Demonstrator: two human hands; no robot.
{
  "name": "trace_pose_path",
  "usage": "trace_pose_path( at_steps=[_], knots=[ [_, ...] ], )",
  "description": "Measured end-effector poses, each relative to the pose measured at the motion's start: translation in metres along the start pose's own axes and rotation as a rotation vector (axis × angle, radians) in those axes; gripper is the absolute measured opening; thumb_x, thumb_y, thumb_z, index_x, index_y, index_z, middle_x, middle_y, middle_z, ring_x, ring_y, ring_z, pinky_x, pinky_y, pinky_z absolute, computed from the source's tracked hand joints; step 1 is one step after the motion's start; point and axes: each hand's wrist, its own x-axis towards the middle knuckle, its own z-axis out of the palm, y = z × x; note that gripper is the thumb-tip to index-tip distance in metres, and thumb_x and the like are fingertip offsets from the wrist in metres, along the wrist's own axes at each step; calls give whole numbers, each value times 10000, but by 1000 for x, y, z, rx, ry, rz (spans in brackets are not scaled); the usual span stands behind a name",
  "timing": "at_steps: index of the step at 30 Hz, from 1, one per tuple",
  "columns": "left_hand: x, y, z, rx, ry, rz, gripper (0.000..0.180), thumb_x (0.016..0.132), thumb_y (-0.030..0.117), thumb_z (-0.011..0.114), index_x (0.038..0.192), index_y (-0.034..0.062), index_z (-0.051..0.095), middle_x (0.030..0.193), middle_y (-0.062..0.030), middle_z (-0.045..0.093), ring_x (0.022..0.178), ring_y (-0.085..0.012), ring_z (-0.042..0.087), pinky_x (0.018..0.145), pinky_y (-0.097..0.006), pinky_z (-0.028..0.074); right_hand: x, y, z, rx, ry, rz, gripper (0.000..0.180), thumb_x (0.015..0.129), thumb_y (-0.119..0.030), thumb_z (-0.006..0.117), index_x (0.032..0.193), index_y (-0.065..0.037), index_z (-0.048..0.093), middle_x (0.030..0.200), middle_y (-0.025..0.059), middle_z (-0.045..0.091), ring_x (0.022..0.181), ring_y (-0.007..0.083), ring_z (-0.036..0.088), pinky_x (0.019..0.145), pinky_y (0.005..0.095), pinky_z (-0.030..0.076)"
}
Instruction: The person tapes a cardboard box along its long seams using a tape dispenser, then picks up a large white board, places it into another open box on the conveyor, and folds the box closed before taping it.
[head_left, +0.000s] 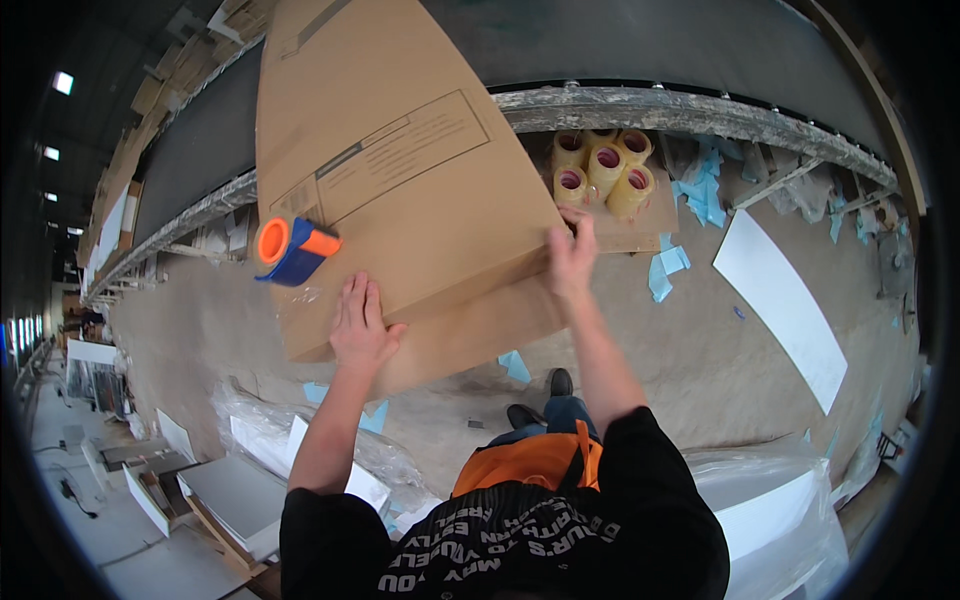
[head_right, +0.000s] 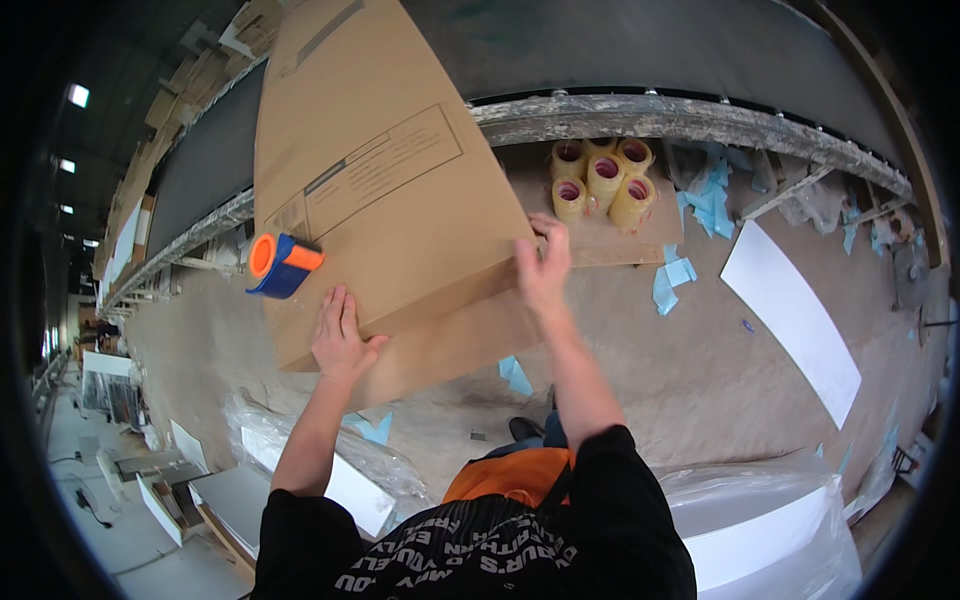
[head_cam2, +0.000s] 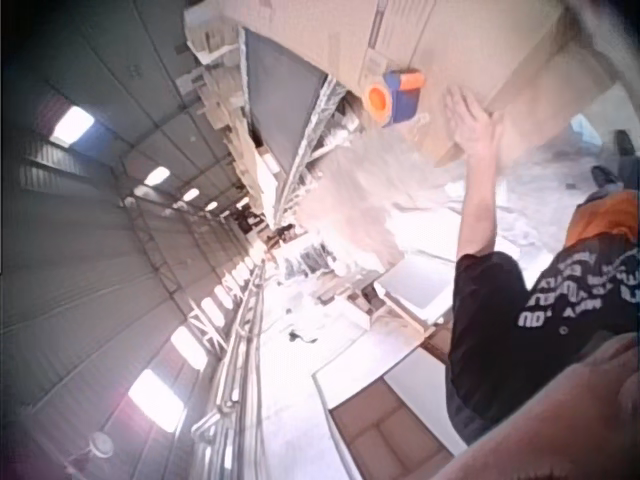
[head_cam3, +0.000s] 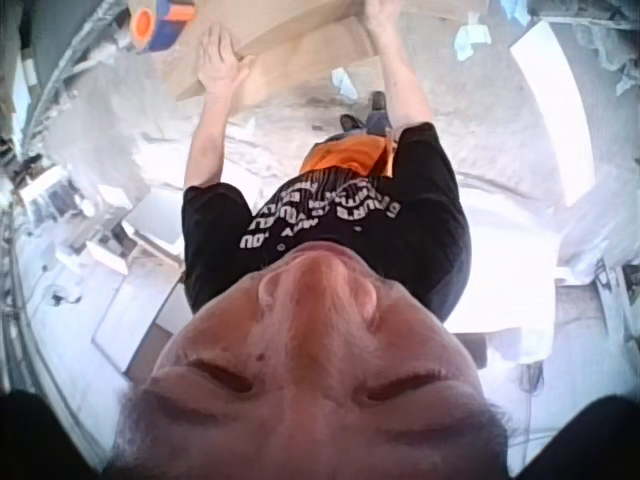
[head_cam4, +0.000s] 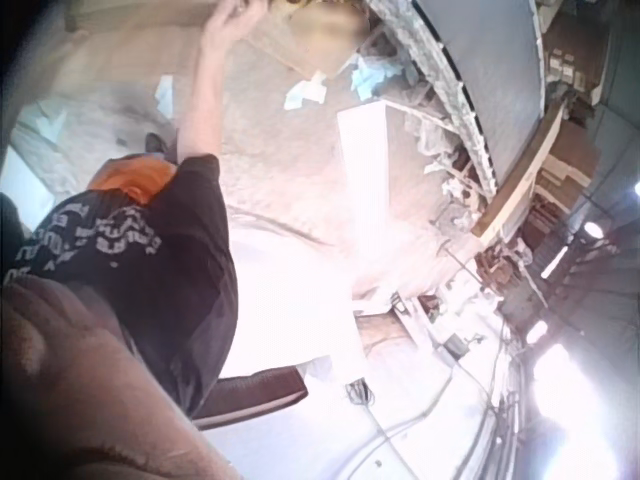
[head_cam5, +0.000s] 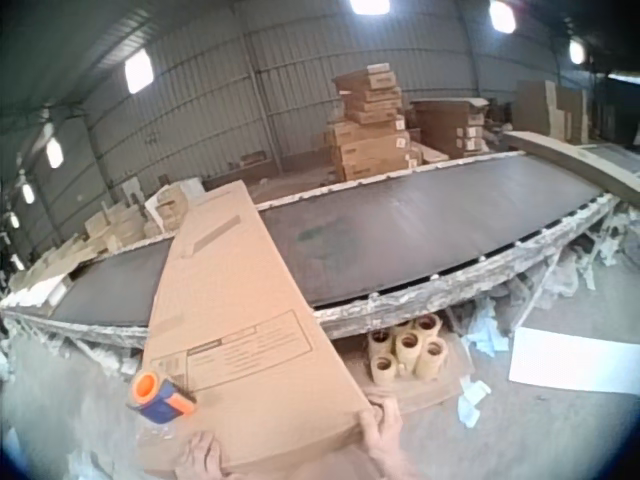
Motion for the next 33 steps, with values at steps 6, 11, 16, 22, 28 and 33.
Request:
trace_pose_path(
  at_steps=[6, 11, 16, 22, 28, 33],
  knots=[
    [3, 7, -4, 86, 93, 33, 858, 529, 363, 870, 1226, 8, 518, 1279, -188, 549, 1148, -414, 557, 927, -456, 505, -96, 99, -64, 851, 441, 926, 581, 963, -456, 387, 1265, 20, 528, 1255, 138, 578, 1165, 275, 526, 1015, 369, 370],
    [15, 5, -20, -110, -31, -22, 786, 616, 471, 828, 1189, 7, 557, 1264, -185, 565, 1137, -395, 577, 906, -433, 521, 0, -26, 30, 242, 676, 221, 481, 1005, -329, 350, 1269, 28, 536, 1309, 158, 556, 1240, 264, 477, 1083, 396, 308],
    [60, 27, -36, -117, -185, 100, 729, 639, 545, 751, 1132, 26, 615, 1234, -170, 579, 1110, -357, 592, 842, -392, 540, -1, 13, 16, 113, 459, 168, 312, 970, -123, 455, 1205, 40, 578, 1223, 163, 597, 1182, 242, 494, 1001, 372, 392],
    [41, 22, -16, -131, -136, 98, 651, 629, 435, 757, 1160, 82, 627, 1325, -157, 520, 1222, -334, 507, 948, -437, 490, 17, -73, 23, -668, 413, -125, 278, 886, -213, 597, 1068, -6, 629, 890, 146, 641, 941, 297, 559, 844, 436, 448],
    [65, 27, -1, -459, -360, 94, 484, 808, 312, 571, 1211, 58, 484, 1306, -180, 493, 1208, -357, 454, 1021, -454, 394, -22, -188, 178, -575, -650, 315, 730, 809, -632, 599, 1159, 7, 555, 963, 245, 663, 964, 427, 632, 889, 525, 459],
    [50, 43, 35, -507, -164, 159, 366, 908, 270, 523, 1209, 66, 476, 1233, -116, 515, 1130, -261, 490, 971, -404, 408, -11, -164, 274, -679, -393, 619, 1104, 617, -728, 716, 1337, 34, 370, 1202, 299, 560, 1141, 387, 560, 973, 516, 408]
  ],
)
